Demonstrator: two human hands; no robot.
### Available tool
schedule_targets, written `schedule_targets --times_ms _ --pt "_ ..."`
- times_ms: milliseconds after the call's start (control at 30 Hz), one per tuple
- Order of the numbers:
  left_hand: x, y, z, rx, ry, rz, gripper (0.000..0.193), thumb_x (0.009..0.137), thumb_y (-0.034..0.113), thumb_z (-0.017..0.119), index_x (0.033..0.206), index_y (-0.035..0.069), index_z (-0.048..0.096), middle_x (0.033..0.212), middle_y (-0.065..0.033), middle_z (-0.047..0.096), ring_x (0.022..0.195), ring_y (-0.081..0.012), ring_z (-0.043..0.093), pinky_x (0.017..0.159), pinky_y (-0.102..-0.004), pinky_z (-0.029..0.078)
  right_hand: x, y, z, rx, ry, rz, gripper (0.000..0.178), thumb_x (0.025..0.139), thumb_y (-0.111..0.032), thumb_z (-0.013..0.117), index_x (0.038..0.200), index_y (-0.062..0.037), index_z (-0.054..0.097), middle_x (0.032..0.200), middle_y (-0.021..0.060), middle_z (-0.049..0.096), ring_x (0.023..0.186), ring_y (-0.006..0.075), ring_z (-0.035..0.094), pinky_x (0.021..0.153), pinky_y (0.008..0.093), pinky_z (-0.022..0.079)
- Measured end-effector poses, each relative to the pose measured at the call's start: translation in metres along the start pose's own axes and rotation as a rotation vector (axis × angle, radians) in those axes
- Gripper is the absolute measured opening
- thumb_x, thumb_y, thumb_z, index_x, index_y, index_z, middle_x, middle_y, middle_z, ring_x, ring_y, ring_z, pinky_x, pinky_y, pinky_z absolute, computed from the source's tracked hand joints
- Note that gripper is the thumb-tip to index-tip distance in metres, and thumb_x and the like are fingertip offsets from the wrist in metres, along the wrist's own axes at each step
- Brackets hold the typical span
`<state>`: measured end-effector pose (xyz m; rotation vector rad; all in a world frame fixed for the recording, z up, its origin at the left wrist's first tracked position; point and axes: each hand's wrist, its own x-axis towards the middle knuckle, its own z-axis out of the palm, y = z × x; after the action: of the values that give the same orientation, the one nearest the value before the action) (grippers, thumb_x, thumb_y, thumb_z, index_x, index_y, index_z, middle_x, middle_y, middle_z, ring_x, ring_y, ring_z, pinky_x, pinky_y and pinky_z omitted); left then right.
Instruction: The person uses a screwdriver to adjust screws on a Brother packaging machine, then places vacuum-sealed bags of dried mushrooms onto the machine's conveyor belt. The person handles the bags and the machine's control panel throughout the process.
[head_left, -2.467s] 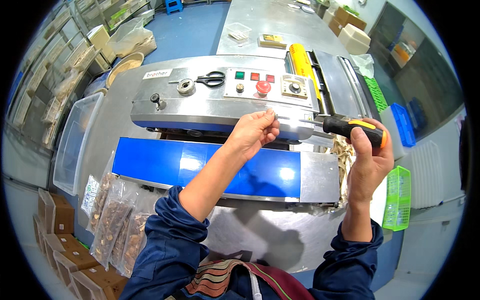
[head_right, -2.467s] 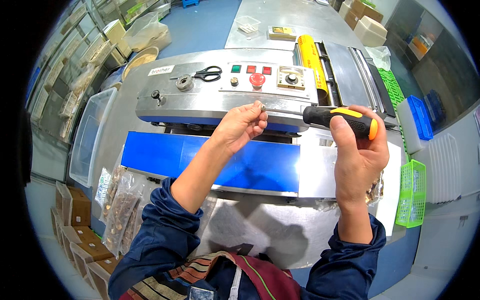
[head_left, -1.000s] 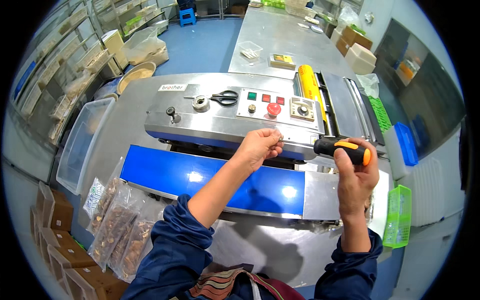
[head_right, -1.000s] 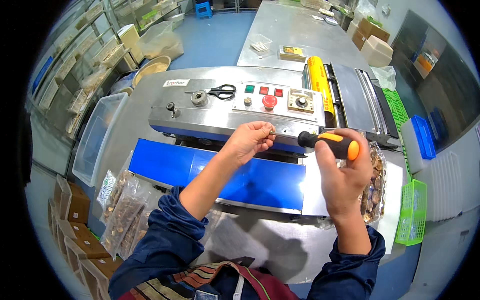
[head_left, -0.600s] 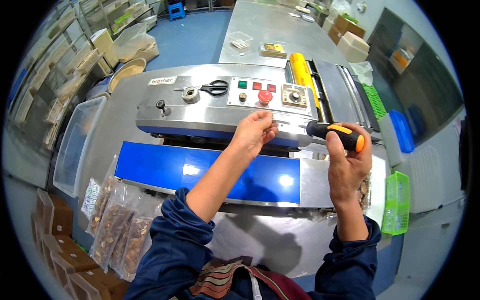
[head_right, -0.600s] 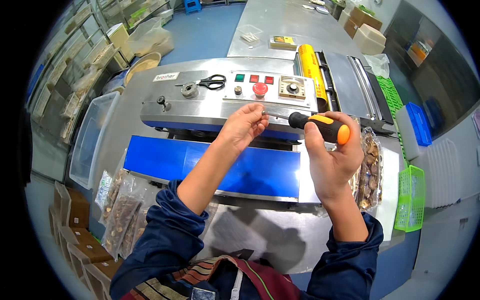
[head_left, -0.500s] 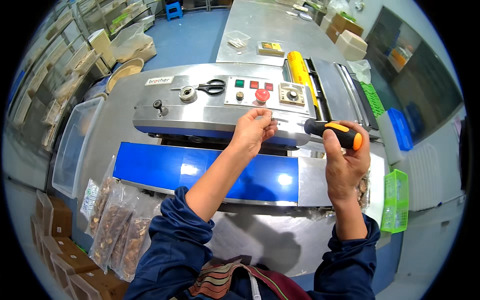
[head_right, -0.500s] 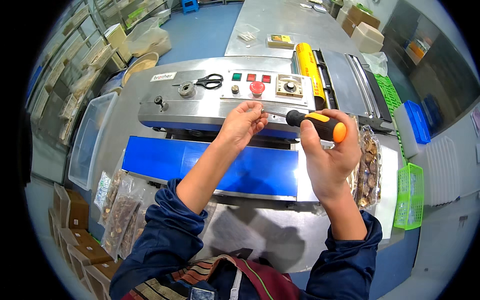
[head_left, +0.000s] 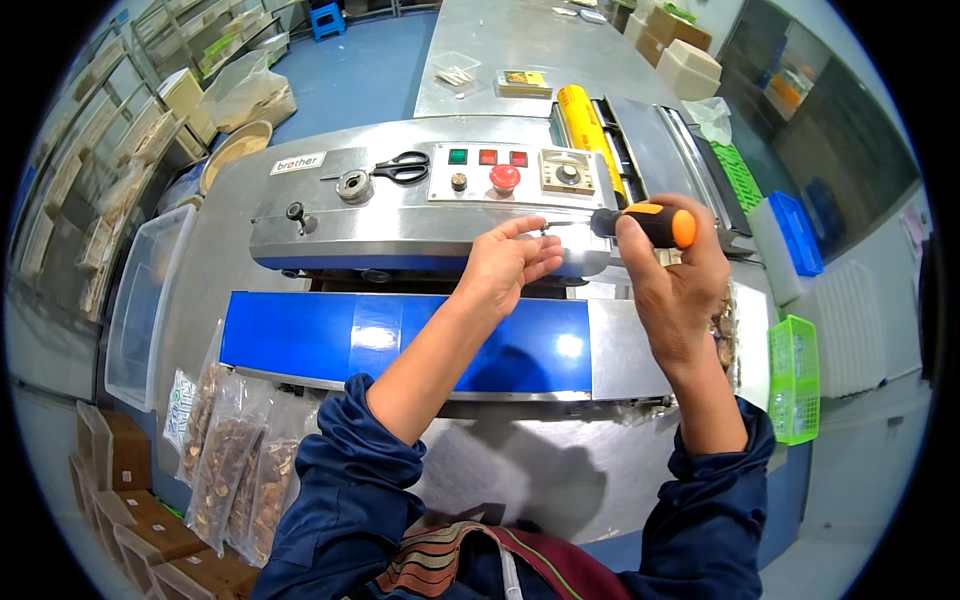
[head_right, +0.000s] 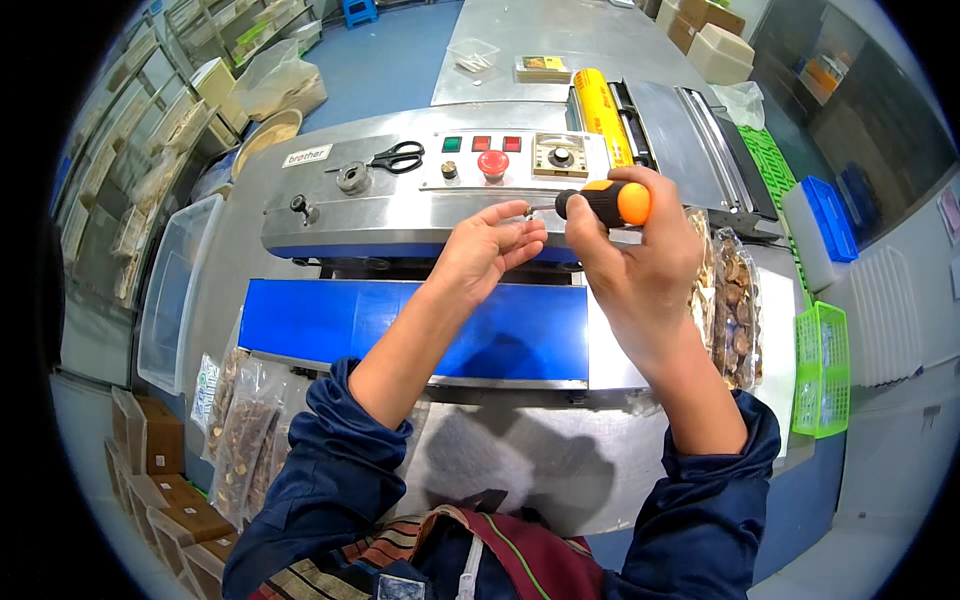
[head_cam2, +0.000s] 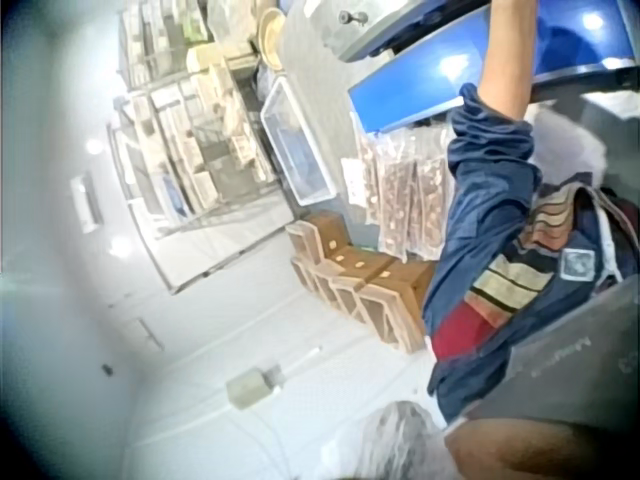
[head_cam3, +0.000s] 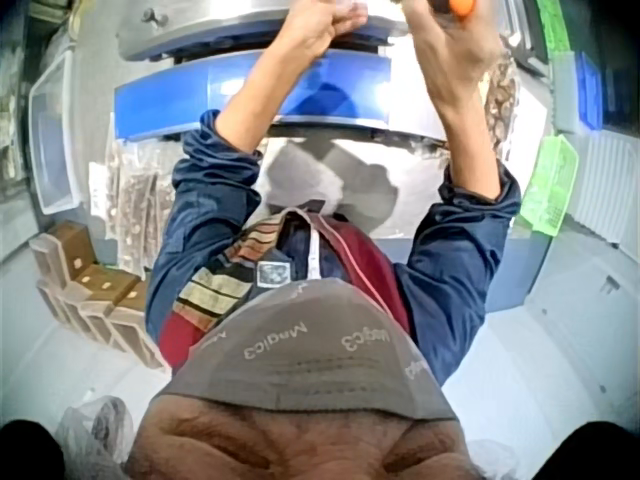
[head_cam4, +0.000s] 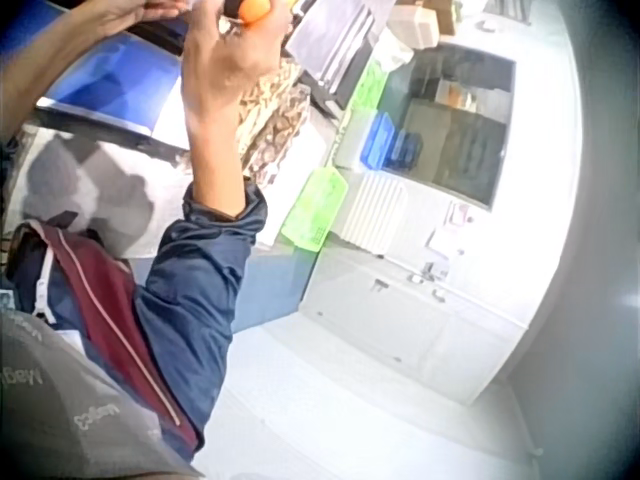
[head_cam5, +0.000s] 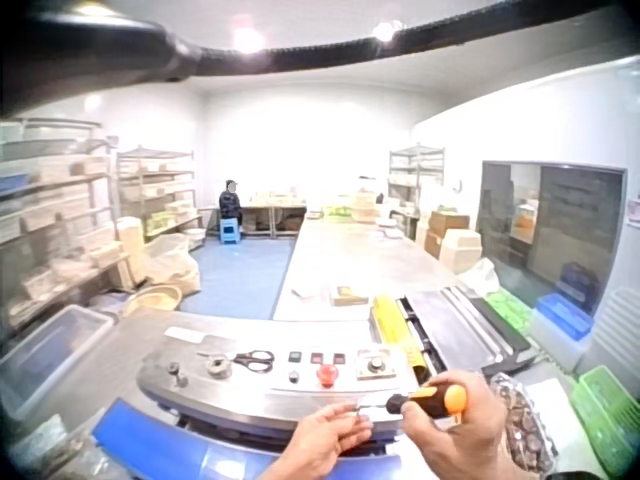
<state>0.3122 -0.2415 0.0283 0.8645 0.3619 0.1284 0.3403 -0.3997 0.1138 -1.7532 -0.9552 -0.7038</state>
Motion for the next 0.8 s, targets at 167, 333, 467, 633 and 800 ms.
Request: schedule_targets --times_ms 167,333,467,633,800 --pt "0.002 -0.003 -0.004 0.015 -0.012 -0.038 0.038 0.085 -0.004 0.051 0.122 -0.008 0.040 0.104 -0.0192 0.056 0.086 -0.0203 0.061 0.076 -0.0272 0.055 0.003 0.003 0.007 -0.046 -0.022 -0.068 0.029 0.072 -0.006 0.071 0.094 -0.0001 0.054 0.073 0.0105 0.061 0.063 0.0174 0.062 0.057 0.0270 0.050" --pt "0.005 -0.006 -0.006 -0.002 -0.018 -0.050 0.043 0.085 -0.004 0.050 0.125 -0.009 0.037 0.105 -0.0205 0.055 0.087 -0.0210 0.061 0.075 -0.0263 0.055 0.003 0.005 0.010 -0.061 -0.017 -0.061 0.028 0.070 -0.005 0.071 0.092 -0.0003 0.054 0.073 0.0106 0.061 0.063 0.0183 0.063 0.056 0.0278 0.050" --pt "0.009 -0.007 -0.006 -0.003 -0.024 -0.060 0.045 0.085 -0.004 0.050 0.127 -0.009 0.036 0.107 -0.0211 0.054 0.086 -0.0209 0.062 0.075 -0.0258 0.055 0.001 0.008 0.011 -0.065 -0.030 -0.042 0.028 0.071 -0.005 0.071 0.092 -0.0001 0.054 0.073 0.0110 0.061 0.063 0.0186 0.063 0.057 0.0281 0.050" --pt "0.007 -0.001 -0.005 0.200 0.013 -0.039 0.044 0.082 0.003 0.057 0.122 -0.010 0.044 0.092 -0.0154 0.062 0.076 -0.0182 0.064 0.065 -0.0235 0.053 0.001 0.008 0.012 -0.082 -0.049 -0.047 0.028 0.071 -0.006 0.071 0.093 0.0001 0.054 0.073 0.0112 0.061 0.063 0.0189 0.063 0.057 0.0283 0.051" --pt "0.019 -0.005 -0.005 1.090 0.155 0.432 0.027 0.080 0.008 0.059 0.104 -0.003 0.060 0.071 -0.0140 0.064 0.060 -0.0229 0.063 0.056 -0.0311 0.050 -0.003 0.007 0.014 -0.038 -0.067 0.016 0.029 0.071 -0.007 0.072 0.094 0.0004 0.055 0.074 0.0111 0.062 0.064 0.0175 0.063 0.058 0.0276 0.050"
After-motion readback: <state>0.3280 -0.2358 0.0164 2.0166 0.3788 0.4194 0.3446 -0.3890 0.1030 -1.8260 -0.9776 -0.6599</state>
